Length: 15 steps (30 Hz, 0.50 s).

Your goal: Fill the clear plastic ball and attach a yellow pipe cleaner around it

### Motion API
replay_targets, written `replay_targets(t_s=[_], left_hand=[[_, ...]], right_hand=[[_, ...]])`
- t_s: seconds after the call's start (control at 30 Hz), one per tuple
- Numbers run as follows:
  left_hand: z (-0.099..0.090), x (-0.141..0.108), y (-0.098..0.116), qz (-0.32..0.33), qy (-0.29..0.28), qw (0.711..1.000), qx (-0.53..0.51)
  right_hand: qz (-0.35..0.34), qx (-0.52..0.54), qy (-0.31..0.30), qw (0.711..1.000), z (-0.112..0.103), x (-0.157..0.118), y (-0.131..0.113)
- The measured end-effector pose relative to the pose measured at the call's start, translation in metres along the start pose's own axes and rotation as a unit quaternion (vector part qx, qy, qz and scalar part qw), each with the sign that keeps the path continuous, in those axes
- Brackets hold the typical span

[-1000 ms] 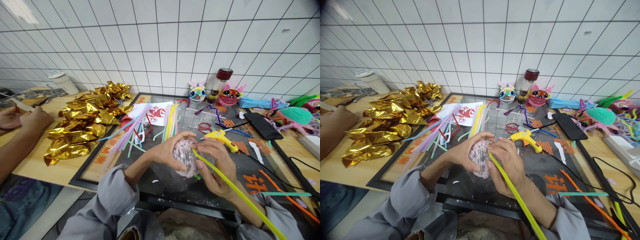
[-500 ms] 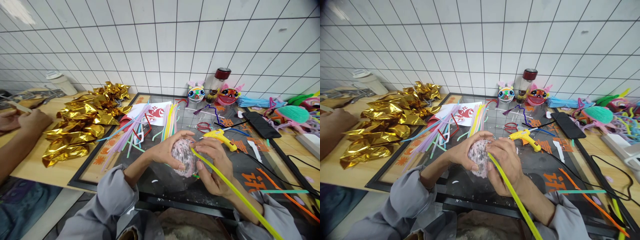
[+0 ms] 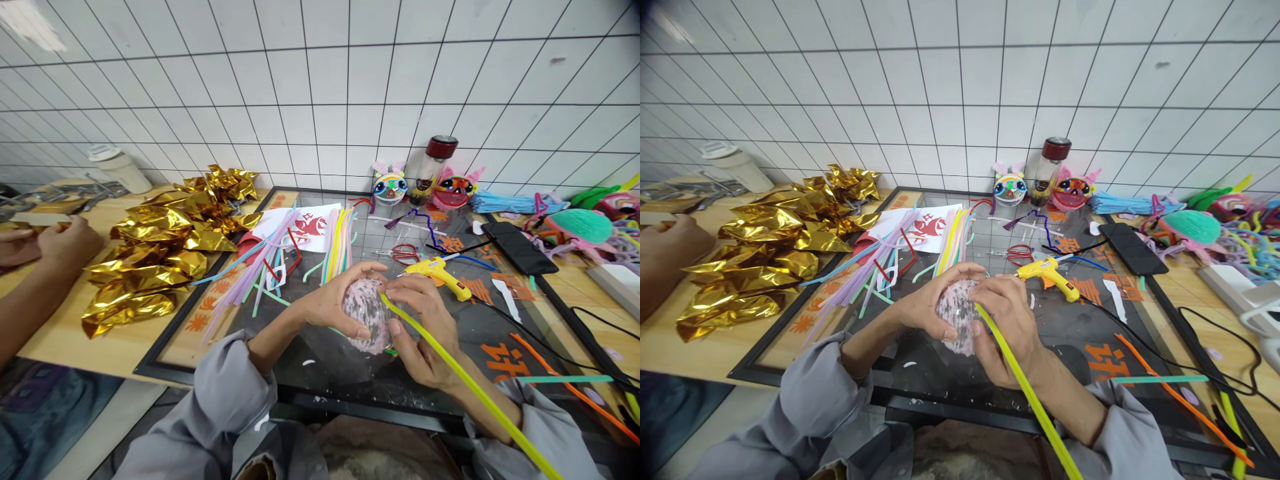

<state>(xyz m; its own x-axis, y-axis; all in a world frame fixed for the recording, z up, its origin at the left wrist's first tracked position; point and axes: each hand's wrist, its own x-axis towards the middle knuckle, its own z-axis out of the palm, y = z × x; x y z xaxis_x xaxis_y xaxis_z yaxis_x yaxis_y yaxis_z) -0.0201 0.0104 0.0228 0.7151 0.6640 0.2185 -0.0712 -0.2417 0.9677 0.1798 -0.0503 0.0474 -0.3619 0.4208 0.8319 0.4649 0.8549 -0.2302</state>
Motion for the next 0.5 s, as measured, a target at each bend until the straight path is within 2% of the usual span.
replay_targets(t_s=[0.5], left_hand=[[0.0036, 0.0014, 0.0019, 0.007, 0.005, 1.000, -0.005]], right_hand=[[0.014, 0.011, 0.035, 0.999, 0.0034, -0.0036, 0.0008]])
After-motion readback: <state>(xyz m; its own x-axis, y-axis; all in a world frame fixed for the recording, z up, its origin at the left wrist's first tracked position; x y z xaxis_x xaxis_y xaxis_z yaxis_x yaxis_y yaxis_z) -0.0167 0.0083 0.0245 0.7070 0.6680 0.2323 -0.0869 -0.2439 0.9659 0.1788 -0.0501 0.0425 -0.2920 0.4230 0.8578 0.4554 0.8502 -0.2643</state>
